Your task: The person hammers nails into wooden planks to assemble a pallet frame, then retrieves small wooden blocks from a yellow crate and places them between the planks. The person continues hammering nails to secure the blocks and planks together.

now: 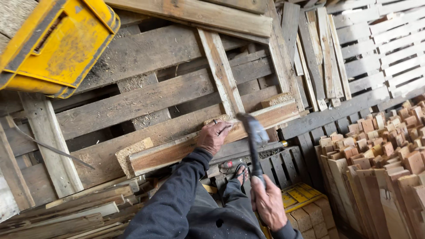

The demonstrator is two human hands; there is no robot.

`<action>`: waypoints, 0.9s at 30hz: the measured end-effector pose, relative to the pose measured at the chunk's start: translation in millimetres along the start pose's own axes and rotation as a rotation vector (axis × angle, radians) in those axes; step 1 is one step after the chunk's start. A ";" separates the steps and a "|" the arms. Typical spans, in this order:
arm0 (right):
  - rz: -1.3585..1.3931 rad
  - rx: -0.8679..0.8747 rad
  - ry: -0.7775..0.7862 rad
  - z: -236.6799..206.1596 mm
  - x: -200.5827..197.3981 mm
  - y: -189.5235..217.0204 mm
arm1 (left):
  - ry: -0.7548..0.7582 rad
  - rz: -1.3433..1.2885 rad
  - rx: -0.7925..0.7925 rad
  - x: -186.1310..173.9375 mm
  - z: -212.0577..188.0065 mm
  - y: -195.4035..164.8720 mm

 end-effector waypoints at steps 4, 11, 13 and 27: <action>0.324 -0.542 0.055 -21.3 -12.9 26.9 | -0.043 0.037 -0.010 -3.0 2.2 -1.6; -0.004 0.004 0.021 -3.8 17.6 23.6 | -0.378 0.031 0.119 -15.8 6.9 -14.9; -0.087 0.117 0.051 -5.4 18.9 35.0 | -0.323 0.009 0.043 -17.5 6.4 -14.8; -0.127 0.019 -0.047 10.2 7.9 29.3 | -0.305 -0.023 0.008 -26.1 8.4 -18.2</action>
Point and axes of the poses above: each hand's wrist, its own z-axis towards the middle knuckle, its own x-axis out of the palm, y = z × x, the point moved 3 cm from there along z, towards the middle knuckle, and after that the axes turned 4 degrees about -y, right-handed, at the moved point
